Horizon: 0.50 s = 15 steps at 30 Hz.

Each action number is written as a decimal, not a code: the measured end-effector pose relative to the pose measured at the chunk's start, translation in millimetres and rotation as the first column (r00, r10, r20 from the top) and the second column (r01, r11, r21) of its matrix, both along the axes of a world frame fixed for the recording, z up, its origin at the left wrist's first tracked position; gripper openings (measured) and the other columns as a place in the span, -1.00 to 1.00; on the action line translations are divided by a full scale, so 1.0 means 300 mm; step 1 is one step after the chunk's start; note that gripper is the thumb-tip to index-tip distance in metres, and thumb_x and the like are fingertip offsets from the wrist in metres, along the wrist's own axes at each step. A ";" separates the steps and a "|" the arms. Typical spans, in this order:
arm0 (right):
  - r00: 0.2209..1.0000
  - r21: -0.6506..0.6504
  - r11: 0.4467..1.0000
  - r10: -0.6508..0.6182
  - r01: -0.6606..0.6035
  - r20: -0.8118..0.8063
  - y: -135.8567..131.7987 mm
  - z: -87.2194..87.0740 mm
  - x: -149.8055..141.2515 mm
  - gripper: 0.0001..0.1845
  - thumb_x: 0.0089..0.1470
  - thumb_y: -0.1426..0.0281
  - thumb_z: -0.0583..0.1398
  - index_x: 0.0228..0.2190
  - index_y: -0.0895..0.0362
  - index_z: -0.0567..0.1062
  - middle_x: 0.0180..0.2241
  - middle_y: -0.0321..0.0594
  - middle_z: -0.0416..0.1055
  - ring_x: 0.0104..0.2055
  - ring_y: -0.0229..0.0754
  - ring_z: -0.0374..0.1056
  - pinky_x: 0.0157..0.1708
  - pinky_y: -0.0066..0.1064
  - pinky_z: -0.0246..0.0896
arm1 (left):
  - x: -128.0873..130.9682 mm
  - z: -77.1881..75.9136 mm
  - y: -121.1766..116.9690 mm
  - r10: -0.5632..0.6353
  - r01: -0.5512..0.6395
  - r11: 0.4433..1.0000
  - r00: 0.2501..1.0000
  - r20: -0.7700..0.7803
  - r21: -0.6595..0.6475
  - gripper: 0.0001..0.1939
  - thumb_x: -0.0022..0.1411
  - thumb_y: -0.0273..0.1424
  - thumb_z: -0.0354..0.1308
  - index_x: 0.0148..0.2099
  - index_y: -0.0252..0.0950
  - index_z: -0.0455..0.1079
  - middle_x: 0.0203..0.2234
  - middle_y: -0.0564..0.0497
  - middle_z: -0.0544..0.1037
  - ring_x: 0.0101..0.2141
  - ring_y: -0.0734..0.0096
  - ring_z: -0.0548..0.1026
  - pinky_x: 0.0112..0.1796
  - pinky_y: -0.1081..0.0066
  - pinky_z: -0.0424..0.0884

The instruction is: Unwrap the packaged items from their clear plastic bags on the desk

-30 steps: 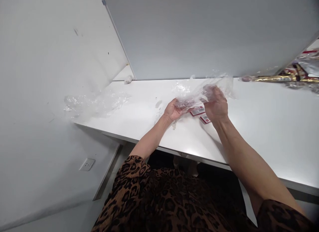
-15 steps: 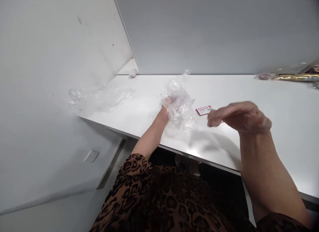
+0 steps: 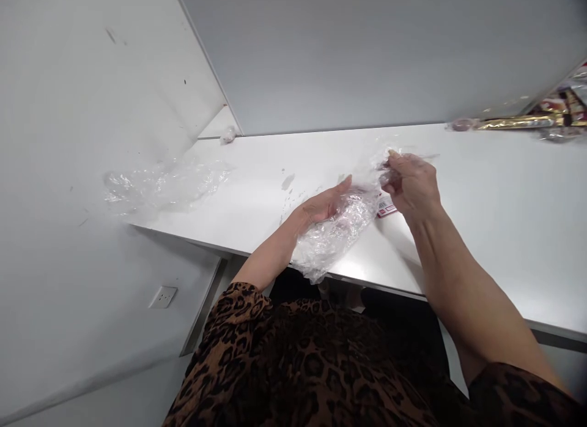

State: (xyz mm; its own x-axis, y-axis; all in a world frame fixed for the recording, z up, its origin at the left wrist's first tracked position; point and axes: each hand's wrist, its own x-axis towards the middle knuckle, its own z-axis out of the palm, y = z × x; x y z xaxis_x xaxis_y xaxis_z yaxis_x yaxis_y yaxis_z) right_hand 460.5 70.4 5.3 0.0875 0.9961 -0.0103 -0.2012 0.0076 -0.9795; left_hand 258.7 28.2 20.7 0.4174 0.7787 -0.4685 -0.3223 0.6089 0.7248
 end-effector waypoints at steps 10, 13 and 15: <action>0.996 -0.043 0.995 -0.084 0.085 0.019 -0.011 0.003 -0.016 -0.40 0.00 -0.14 0.40 -0.08 -0.09 0.42 0.05 -0.11 0.43 0.05 0.05 0.47 -0.26 -0.19 0.54 | -0.005 -0.070 0.024 0.126 -0.120 0.965 0.992 -0.012 0.232 -0.45 0.10 -0.34 0.58 0.13 -0.24 0.56 -0.01 -0.13 0.68 0.06 0.10 0.63 0.23 0.04 0.47; 0.988 -0.067 0.996 0.074 -0.065 0.137 -0.067 0.037 -0.058 -0.16 -0.08 -0.15 0.46 0.13 -0.12 0.38 0.21 -0.04 0.38 0.23 0.18 0.39 -0.03 0.01 0.56 | 0.000 -0.058 0.018 0.314 -0.278 0.914 0.946 -0.081 0.295 -0.35 0.05 -0.35 0.61 0.18 -0.21 0.51 0.04 -0.11 0.65 0.06 0.12 0.62 0.15 0.11 0.51; 0.946 -0.106 0.968 0.245 -0.227 0.210 -0.100 0.054 -0.080 0.07 -0.18 -0.11 0.53 0.27 -0.11 0.30 0.34 0.06 0.28 0.34 0.32 0.29 0.15 0.19 0.46 | 0.004 -0.050 0.010 0.410 -0.356 0.865 0.908 -0.089 0.354 -0.23 0.02 -0.38 0.63 0.26 -0.16 0.45 0.11 -0.11 0.62 0.10 0.10 0.60 0.13 0.12 0.52</action>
State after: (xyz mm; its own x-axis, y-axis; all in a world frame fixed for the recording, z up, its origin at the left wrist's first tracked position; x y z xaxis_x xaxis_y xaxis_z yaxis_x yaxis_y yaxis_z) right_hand 436.4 40.2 21.5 -0.1413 0.9852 -0.0968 0.0324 -0.0931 -0.9951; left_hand 259.8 31.1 5.6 -0.0022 0.9803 -0.1976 -0.3481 0.1845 0.9191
